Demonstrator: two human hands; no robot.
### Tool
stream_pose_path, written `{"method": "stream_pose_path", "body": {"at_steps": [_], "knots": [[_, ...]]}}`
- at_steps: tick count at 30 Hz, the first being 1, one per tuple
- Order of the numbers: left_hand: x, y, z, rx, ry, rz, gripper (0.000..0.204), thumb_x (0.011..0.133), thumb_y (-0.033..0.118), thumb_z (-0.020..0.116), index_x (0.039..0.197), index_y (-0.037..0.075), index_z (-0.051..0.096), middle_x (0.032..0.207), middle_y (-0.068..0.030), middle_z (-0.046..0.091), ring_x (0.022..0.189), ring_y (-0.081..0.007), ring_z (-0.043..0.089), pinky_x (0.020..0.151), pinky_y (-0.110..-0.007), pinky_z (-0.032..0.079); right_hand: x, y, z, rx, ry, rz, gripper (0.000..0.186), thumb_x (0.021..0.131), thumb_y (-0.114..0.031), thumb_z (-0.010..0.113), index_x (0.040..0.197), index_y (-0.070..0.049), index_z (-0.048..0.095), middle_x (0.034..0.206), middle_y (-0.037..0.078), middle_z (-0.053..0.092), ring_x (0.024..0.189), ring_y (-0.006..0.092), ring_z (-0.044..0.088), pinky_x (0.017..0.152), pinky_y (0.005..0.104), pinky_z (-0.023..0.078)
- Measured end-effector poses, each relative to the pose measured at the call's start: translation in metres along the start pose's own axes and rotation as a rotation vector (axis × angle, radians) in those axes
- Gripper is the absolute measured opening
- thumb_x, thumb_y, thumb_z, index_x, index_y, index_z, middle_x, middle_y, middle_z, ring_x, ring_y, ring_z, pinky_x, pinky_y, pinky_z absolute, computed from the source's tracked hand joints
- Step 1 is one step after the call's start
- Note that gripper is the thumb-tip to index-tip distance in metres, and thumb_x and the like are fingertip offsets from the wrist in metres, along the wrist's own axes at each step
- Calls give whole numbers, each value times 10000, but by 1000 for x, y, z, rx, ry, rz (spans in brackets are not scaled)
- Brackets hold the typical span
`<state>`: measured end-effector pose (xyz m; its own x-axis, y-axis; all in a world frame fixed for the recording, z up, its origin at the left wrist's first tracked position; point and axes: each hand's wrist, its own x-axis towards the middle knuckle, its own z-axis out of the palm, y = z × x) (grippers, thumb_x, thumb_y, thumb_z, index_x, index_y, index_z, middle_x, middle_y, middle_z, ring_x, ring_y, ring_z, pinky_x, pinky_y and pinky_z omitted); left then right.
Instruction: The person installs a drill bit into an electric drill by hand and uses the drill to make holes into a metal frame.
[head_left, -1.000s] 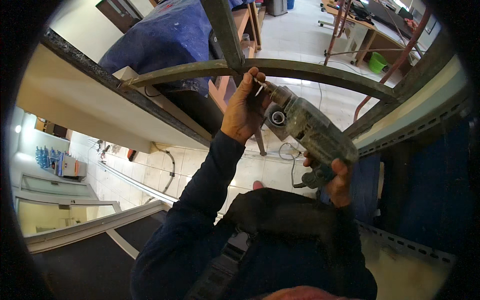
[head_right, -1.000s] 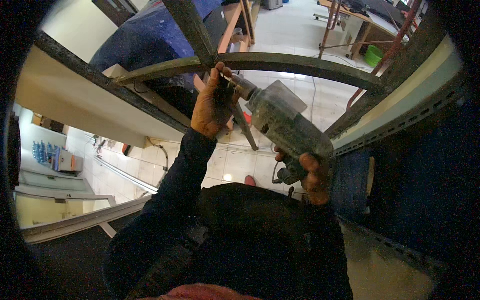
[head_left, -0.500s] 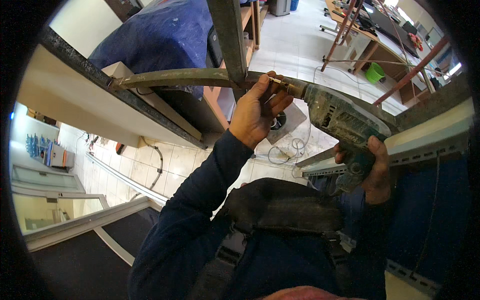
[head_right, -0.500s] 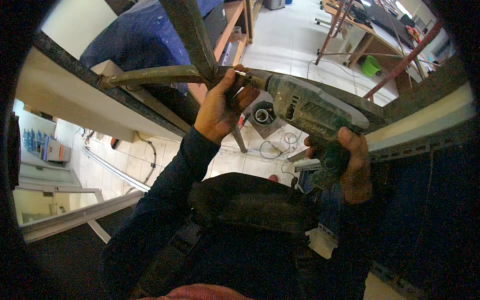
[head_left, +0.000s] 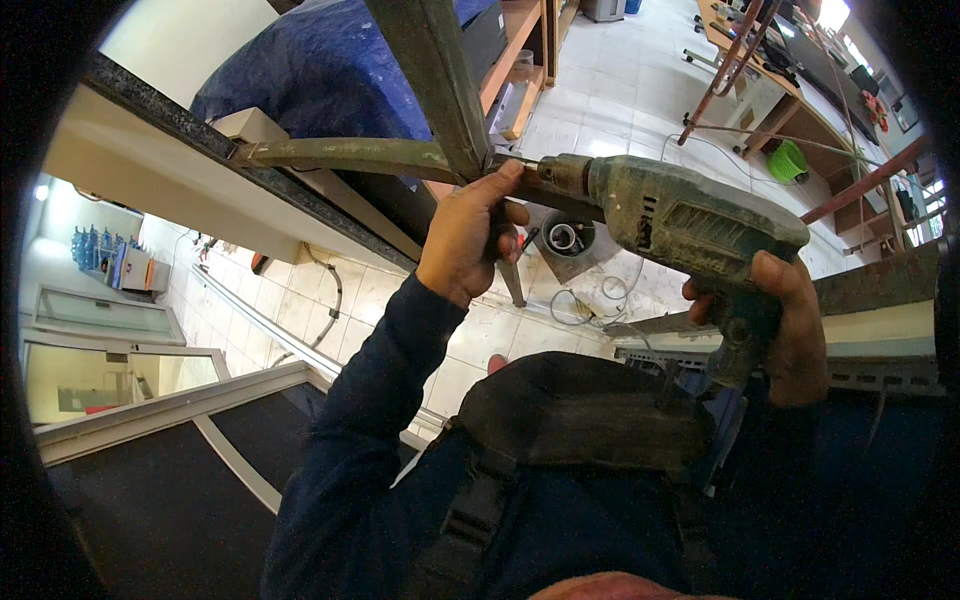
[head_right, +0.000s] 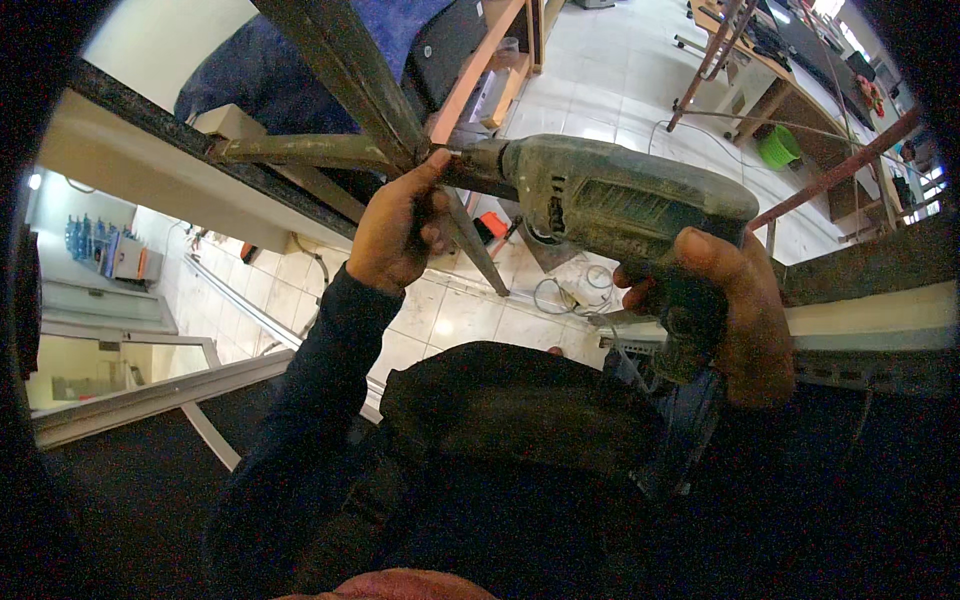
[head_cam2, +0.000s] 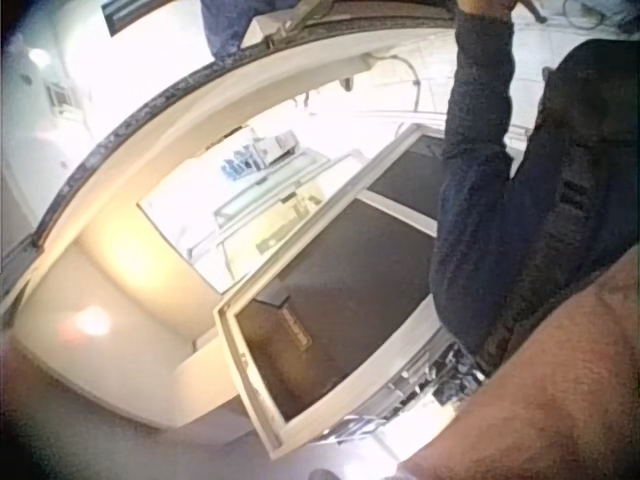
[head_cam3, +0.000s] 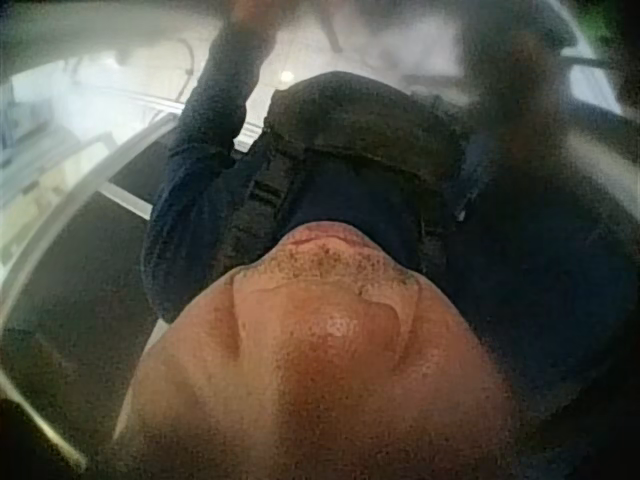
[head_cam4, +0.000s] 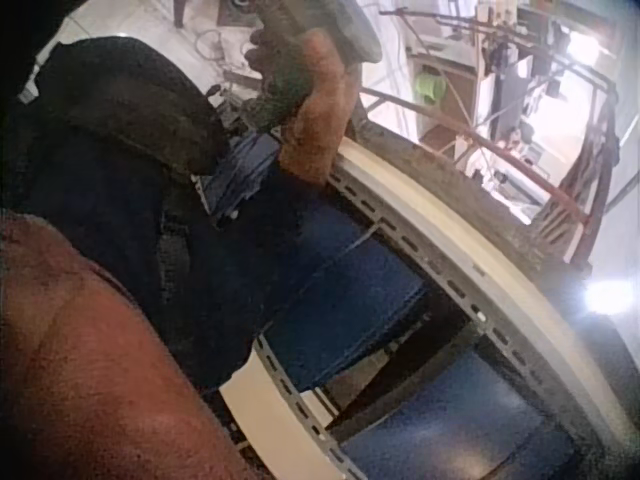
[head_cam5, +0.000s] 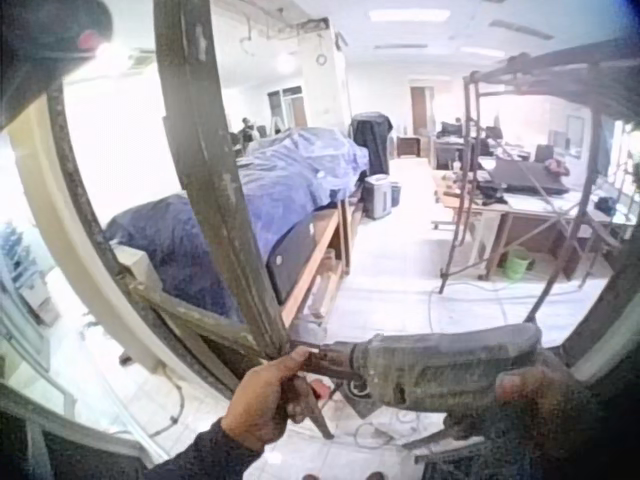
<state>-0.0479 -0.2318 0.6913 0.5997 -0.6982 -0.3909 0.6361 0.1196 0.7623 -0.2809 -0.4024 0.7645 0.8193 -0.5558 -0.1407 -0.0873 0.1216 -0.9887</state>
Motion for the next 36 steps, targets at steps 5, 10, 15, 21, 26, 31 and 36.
{"method": "stream_pose_path", "body": {"at_steps": [5, 10, 15, 21, 26, 31, 36], "knots": [[-5, 4, 2, 156, 47, 54, 271, 933, 355, 648, 937, 90, 589, 615, -14, 578, 397, -97, 477, 358, -263, 336, 13, 2, -6, 48, -87, 80, 648, 856, -453, 597, 1199, 93, 538, 939, 225, 671, 772, 263, 696, 662, 345, 595], [8, 12, -3, 214, 35, 75, 294, 928, 332, 640, 950, 39, 622, 638, -56, 610, 421, -138, 515, 400, -281, 406, 19, 8, -5, 6, -62, 53, 660, 893, -478, 556, 1201, 106, 529, 899, 247, 665, 714, 269, 703, 630, 339, 606], [15, -1, -28, 248, -3, 128, 332, 935, 346, 592, 817, 38, 638, 635, -75, 609, 458, -174, 542, 441, -303, 442, 15, 24, -12, 215, -37, 48, 664, 913, -474, 551, 1236, 105, 503, 915, 269, 661, 724, 295, 708, 625, 365, 617], [15, -29, -66, 116, -167, 476, 327, 948, 257, 596, 772, -13, 655, 618, -76, 608, 508, -153, 579, 466, -260, 452, 18, 43, -31, 319, -125, 72, 727, 884, -503, 576, 1303, 81, 465, 1064, 259, 650, 870, 336, 692, 694, 420, 600], [1, -33, -59, 479, 172, 1024, 180, 938, 173, 676, 894, 1, 644, 725, -19, 617, 580, -59, 541, 518, -202, 420, 23, 49, -44, 336, -232, 113, 739, 879, -519, 574, 1303, 77, 468, 1079, 280, 643, 868, 336, 693, 707, 428, 599], [13, -34, -110, 456, 202, 627, 211, 945, 225, 659, 887, 23, 659, 714, -7, 608, 598, -62, 552, 521, -213, 434, 24, 68, -44, 337, -250, -16, 753, 831, -457, 652, 1326, 72, 447, 1115, 261, 638, 866, 297, 692, 727, 395, 596], [19, -174, -245, 511, 258, 16, 269, 949, 318, 628, 968, 56, 686, 872, -35, 683, 761, -120, 622, 636, -284, 504, 41, 109, -31, 17, -396, 146, 782, 822, -468, 671, 1331, 73, 430, 1122, 249, 626, 918, 287, 678, 778, 401, 586]]}}
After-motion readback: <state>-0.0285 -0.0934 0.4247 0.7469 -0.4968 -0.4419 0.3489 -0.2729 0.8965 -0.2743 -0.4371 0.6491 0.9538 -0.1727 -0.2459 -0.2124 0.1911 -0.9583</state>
